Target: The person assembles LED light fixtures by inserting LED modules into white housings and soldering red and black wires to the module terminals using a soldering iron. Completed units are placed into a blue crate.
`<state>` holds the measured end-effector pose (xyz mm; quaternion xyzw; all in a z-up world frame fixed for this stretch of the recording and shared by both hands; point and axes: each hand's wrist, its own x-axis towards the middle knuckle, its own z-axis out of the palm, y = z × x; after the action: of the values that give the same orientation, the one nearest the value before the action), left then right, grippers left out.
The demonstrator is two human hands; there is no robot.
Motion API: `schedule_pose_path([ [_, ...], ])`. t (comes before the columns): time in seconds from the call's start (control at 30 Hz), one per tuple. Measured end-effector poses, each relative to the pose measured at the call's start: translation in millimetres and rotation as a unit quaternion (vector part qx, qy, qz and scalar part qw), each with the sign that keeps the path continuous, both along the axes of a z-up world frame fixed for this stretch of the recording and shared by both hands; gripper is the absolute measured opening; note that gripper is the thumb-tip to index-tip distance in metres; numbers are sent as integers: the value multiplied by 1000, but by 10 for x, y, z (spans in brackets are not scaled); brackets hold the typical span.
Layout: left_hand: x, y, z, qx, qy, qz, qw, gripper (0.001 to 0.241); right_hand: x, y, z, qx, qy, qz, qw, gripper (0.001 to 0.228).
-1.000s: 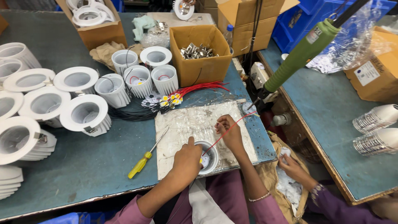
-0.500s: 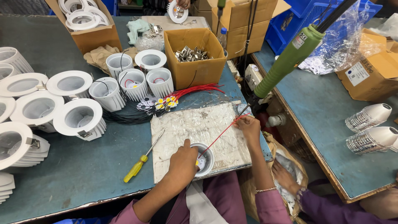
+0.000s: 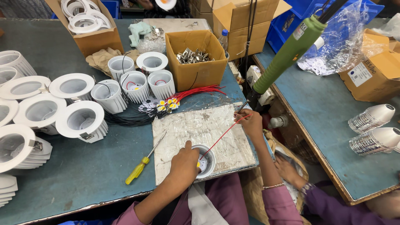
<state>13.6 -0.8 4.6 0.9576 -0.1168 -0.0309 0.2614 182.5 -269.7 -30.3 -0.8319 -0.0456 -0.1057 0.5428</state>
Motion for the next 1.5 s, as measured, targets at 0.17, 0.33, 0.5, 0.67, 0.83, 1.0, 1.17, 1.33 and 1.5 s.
schedule_pose_path([
  [0.17,-5,7,-6,0,-5,-3,1000,44,-78,-40,202,-117,-39,20,992,15],
  [0.33,7,1,-12,6,-10,-1,1000,45,-143,-129,384,-175,-42,54,982,20],
  [0.5,9,7,-43,-4,-13,-5,1000,46,-144,-262,526,-258,9,92,962,20],
  [0.67,31,-5,-68,6,-19,-4,1000,44,-220,-297,636,-319,87,122,936,33],
  [0.83,28,1,-54,2,-10,-1,1000,44,-208,-473,1128,-392,212,143,884,87],
  [1.0,35,-6,-26,11,-2,-1,1000,47,-170,-745,1780,-33,60,266,962,81],
  [1.17,41,-6,-27,13,-5,-2,1000,46,-194,-929,1987,-54,-10,182,982,49],
  [1.33,51,-20,-22,18,-2,5,1000,43,-279,-993,1913,138,-36,300,943,48],
  [1.5,44,-14,-62,-4,-25,7,1000,37,-542,-857,1741,290,-46,428,855,39],
])
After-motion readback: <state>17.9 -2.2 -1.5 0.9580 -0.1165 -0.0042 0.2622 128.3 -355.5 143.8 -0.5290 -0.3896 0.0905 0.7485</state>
